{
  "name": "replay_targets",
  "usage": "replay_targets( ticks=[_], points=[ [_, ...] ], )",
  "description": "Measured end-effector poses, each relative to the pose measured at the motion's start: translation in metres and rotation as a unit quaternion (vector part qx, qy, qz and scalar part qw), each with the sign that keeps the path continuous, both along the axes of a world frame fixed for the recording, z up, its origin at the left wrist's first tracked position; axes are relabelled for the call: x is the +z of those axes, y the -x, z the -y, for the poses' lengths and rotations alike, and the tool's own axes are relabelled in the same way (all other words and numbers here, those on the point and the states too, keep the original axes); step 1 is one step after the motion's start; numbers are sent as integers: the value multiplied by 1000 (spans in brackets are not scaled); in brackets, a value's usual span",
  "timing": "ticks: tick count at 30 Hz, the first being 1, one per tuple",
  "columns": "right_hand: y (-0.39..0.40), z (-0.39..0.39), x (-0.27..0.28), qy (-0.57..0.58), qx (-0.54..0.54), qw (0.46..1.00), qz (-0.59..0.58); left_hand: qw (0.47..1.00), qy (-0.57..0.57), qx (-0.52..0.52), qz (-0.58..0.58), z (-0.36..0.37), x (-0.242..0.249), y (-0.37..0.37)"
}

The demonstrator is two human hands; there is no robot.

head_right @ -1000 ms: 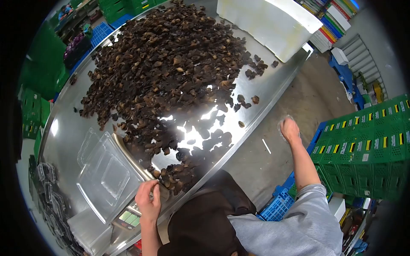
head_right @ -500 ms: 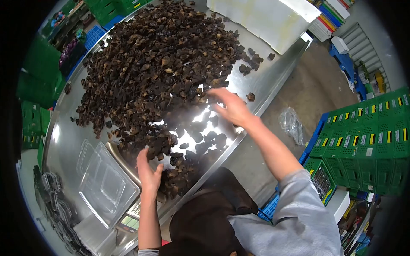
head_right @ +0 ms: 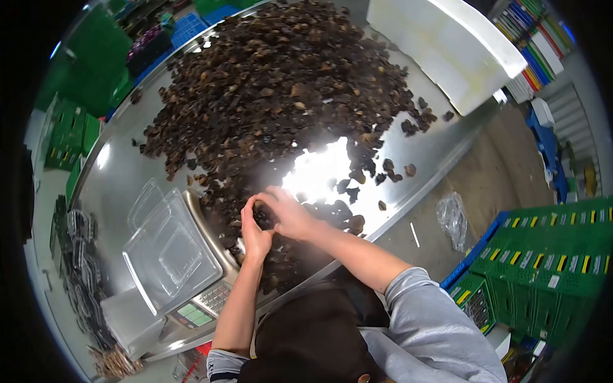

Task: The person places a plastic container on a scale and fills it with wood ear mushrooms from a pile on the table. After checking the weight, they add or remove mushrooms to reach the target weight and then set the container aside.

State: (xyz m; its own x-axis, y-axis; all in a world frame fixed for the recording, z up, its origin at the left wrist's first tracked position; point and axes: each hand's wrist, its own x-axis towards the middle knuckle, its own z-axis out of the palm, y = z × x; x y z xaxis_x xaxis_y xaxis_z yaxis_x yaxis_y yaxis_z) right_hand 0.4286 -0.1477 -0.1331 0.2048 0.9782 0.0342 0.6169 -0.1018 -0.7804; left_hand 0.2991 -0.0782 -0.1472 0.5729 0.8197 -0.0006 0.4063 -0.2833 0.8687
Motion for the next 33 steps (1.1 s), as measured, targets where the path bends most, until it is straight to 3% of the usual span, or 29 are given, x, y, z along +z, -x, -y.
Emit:
replay_targets(
  ticks=[3, 4, 7, 8, 10, 15, 17, 19, 20, 21, 23, 25, 27, 29, 31, 33],
  points=[
    [0, -7, 23, 7, 23, 994, -105, 990, 113, 11, 80, -4, 7, 7],
    [2, -8, 36, -8, 35, 995, -92, 990, 122, 12, 77, -3, 16, 12],
    [21, -17, 93, -30, 68, 993, -95, 995, 35, 22, 92, -3, 82, 36],
    [31, -26, 108, -92, 89, 987, -98, 985, 79, 46, 146, -6, 96, 48],
    [60, -44, 124, -169, 117, 974, -99, 990, 2, 63, 124, -15, 142, 79],
    [151, -112, 117, -205, 210, 942, -165, 979, 11, 171, 113, -50, 159, 170],
    [174, -127, 89, -225, 209, 944, -124, 987, 14, 154, 54, -69, 133, 205],
    [184, -131, 76, -147, 243, 956, 76, 990, 19, 137, -4, -73, 115, 223],
    [187, -131, 74, -123, 240, 954, 132, 988, -45, 123, -84, -73, 111, 226],
    [188, -131, 71, -121, 241, 953, 136, 974, -108, 110, -163, -71, 108, 228],
    [182, -123, 92, -67, 241, 955, 161, 975, -98, 107, -169, -63, 122, 222],
    [169, -111, 104, -77, 224, 958, 162, 968, -148, 101, -176, -57, 131, 219],
    [145, -102, 108, -143, 163, 972, 89, 962, -169, 97, -191, -53, 137, 227],
    [110, -92, 86, -86, 64, 993, 49, 954, -201, 86, -205, -51, 144, 232],
    [78, -75, 63, -50, -32, 992, 113, 961, -201, 100, -163, -51, 139, 240],
    [72, -56, 42, 1, -17, 990, 142, 965, -201, 114, -121, -54, 133, 243]
  ],
)
